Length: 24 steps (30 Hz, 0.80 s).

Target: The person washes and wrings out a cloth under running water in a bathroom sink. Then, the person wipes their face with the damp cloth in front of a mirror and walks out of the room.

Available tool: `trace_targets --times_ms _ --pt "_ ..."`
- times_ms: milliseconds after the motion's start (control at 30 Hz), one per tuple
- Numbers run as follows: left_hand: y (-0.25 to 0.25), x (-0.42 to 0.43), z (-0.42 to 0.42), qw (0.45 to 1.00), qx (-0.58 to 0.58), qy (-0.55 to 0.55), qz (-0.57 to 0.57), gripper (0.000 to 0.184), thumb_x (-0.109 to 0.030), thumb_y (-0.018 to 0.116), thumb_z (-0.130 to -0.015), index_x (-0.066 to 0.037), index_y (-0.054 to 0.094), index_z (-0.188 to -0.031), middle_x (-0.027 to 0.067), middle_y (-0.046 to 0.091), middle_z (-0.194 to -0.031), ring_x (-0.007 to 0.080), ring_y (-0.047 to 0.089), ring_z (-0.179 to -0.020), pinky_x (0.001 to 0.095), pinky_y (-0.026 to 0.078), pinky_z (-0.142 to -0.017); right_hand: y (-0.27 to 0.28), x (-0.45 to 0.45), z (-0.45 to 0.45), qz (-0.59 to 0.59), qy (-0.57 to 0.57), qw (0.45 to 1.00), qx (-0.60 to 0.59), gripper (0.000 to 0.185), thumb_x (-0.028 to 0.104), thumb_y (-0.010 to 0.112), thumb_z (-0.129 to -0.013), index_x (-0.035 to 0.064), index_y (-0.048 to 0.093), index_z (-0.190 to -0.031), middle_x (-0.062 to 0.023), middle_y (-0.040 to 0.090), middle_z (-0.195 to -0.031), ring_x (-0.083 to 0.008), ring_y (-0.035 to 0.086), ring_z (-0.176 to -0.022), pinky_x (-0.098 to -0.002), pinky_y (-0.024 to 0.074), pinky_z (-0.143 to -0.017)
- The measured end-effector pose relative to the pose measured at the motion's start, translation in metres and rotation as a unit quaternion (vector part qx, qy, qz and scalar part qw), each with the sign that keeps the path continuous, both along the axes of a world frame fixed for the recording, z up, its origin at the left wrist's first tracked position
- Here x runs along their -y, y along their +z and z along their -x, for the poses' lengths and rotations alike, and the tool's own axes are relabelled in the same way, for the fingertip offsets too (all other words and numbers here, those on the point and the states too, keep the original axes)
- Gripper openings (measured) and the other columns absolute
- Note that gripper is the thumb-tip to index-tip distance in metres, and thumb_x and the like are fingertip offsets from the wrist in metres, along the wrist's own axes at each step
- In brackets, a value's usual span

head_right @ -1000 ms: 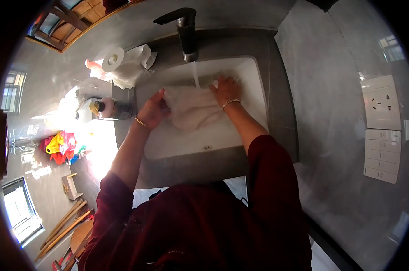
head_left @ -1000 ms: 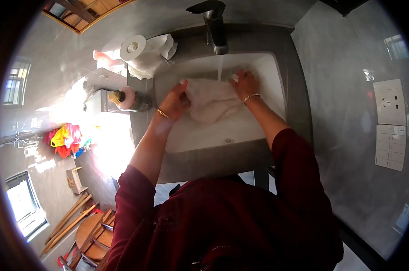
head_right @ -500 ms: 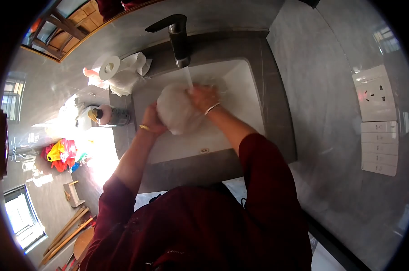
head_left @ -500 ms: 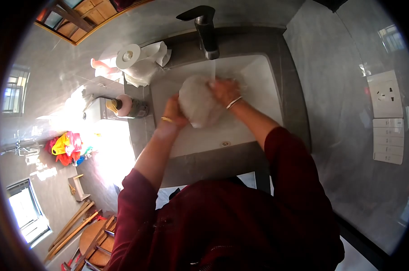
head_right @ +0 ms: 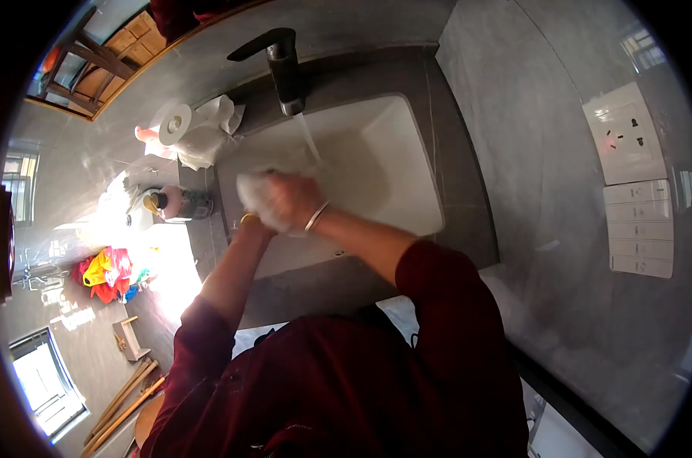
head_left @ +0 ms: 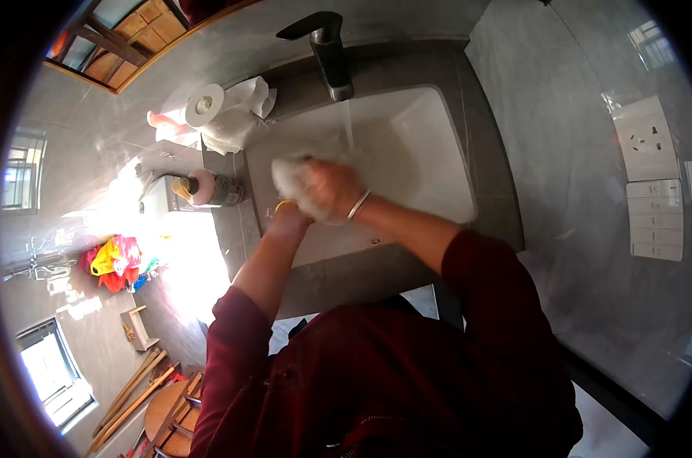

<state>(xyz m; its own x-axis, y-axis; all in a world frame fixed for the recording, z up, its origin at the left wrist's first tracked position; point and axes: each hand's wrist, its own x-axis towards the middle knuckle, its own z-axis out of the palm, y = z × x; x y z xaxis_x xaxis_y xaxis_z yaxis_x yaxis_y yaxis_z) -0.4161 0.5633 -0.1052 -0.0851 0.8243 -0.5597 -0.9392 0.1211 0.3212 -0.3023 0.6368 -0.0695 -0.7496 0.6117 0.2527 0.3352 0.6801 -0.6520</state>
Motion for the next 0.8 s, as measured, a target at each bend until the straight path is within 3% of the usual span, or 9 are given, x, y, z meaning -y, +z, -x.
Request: trace_targets --times_ms 67,100,200,300,533,600,667,733,800 --pt "0.030 -0.001 0.000 1.000 -0.004 -0.027 0.006 0.038 -0.037 0.050 -0.086 -0.012 0.051 -0.115 0.0073 0.055 -0.108 0.0230 0.051 -0.099 0.0415 0.041 -0.091 -0.001 -0.058 -0.024 0.061 -0.036 0.965 0.253 0.027 0.033 0.049 -0.087 0.0080 0.056 -0.096 -0.0156 0.063 -0.086 -0.0324 0.061 -0.079 -0.0425 0.0487 -0.069" --pt "0.065 0.003 0.000 0.998 -0.011 -0.056 0.029 0.044 -0.041 0.050 -0.085 -0.014 0.049 -0.120 0.0082 0.054 -0.112 0.0251 0.051 -0.102 0.0465 0.042 -0.091 -0.012 -0.071 -0.033 0.069 -0.036 0.959 0.272 0.027 0.030 0.049 -0.087 0.0068 0.055 -0.097 -0.0167 0.062 -0.091 -0.0330 0.060 -0.083 -0.0427 0.0482 -0.072" --pt "0.069 0.011 0.011 0.972 -0.136 -0.097 0.163 0.033 -0.033 0.053 -0.084 -0.012 0.052 -0.110 0.0050 0.055 -0.101 0.0219 0.051 -0.091 0.0504 0.042 -0.086 -0.068 -0.084 -0.033 0.094 0.042 0.939 0.327 0.025 0.022 0.047 -0.086 0.0041 0.054 -0.102 -0.0191 0.060 -0.100 -0.0346 0.058 -0.091 -0.0431 0.0474 -0.076" --pt "0.052 0.017 0.018 0.969 -0.150 -0.129 0.149 0.032 -0.031 0.054 -0.084 -0.013 0.053 -0.110 0.0057 0.054 -0.101 0.0227 0.051 -0.091 0.0554 0.041 -0.084 -0.065 -0.086 -0.026 0.096 0.073 0.912 0.393 0.025 0.015 0.045 -0.085 0.0031 0.053 -0.105 -0.0196 0.059 -0.104 -0.0349 0.057 -0.096 -0.0424 0.0466 -0.079" --pt "0.005 0.040 0.024 0.988 -0.059 -0.051 0.135 0.029 -0.024 0.055 -0.084 -0.010 0.056 -0.109 0.0069 0.057 -0.101 0.0256 0.052 -0.093 0.0495 0.043 -0.085 -0.046 -0.061 -0.006 0.075 0.014 0.873 0.481 0.036 0.009 0.042 -0.086 0.0042 0.046 -0.121 -0.0199 0.054 -0.116 -0.0335 0.054 -0.105 -0.0415 0.0425 -0.089" --pt "-0.003 0.039 0.022 0.989 -0.055 -0.047 0.128 0.029 -0.023 0.055 -0.083 -0.010 0.056 -0.109 0.0068 0.058 -0.098 0.0242 0.053 -0.089 0.0479 0.044 -0.083 -0.085 -0.062 -0.008 0.043 0.033 0.879 0.474 0.042 0.009 0.040 -0.087 0.0064 0.038 -0.128 -0.0195 0.052 -0.120 -0.0336 0.054 -0.106 -0.0420 0.0426 -0.089" --pt "0.007 0.041 0.016 0.995 -0.052 -0.029 0.082 0.018 -0.022 0.055 -0.084 -0.013 0.058 -0.099 0.0027 0.057 -0.085 0.0198 0.053 -0.081 0.0454 0.046 -0.078 -0.084 -0.068 -0.006 -0.022 0.084 0.862 0.499 0.047 0.015 0.038 -0.089 0.0106 0.029 -0.136 -0.0179 0.043 -0.129 -0.0333 0.045 -0.115 -0.0435 0.0425 -0.090" --pt "-0.027 0.032 0.016 0.992 -0.047 -0.045 0.105 0.007 -0.023 0.055 -0.084 -0.016 0.056 -0.086 -0.0022 0.050 -0.072 0.0154 0.051 -0.074 0.0439 0.046 -0.073 -0.055 -0.059 -0.005 -0.025 0.057 0.880 0.470 0.053 0.012 0.036 -0.090 0.0098 0.019 -0.140 -0.0177 0.052 -0.120 -0.0329 0.054 -0.106 -0.0438 0.0429 -0.088" --pt "-0.033 0.024 0.010 0.987 -0.081 -0.024 0.135 0.010 -0.024 0.054 -0.085 -0.017 0.051 -0.078 -0.0050 0.044 -0.066 0.0132 0.047 -0.068 0.0404 0.045 -0.070 -0.065 -0.068 -0.006 -0.022 0.057 0.874 0.482 0.045 0.012 0.038 -0.089 0.0113 0.034 -0.133 -0.0200 0.056 -0.112 -0.0346 0.055 -0.103 -0.0412 0.0447 -0.086"
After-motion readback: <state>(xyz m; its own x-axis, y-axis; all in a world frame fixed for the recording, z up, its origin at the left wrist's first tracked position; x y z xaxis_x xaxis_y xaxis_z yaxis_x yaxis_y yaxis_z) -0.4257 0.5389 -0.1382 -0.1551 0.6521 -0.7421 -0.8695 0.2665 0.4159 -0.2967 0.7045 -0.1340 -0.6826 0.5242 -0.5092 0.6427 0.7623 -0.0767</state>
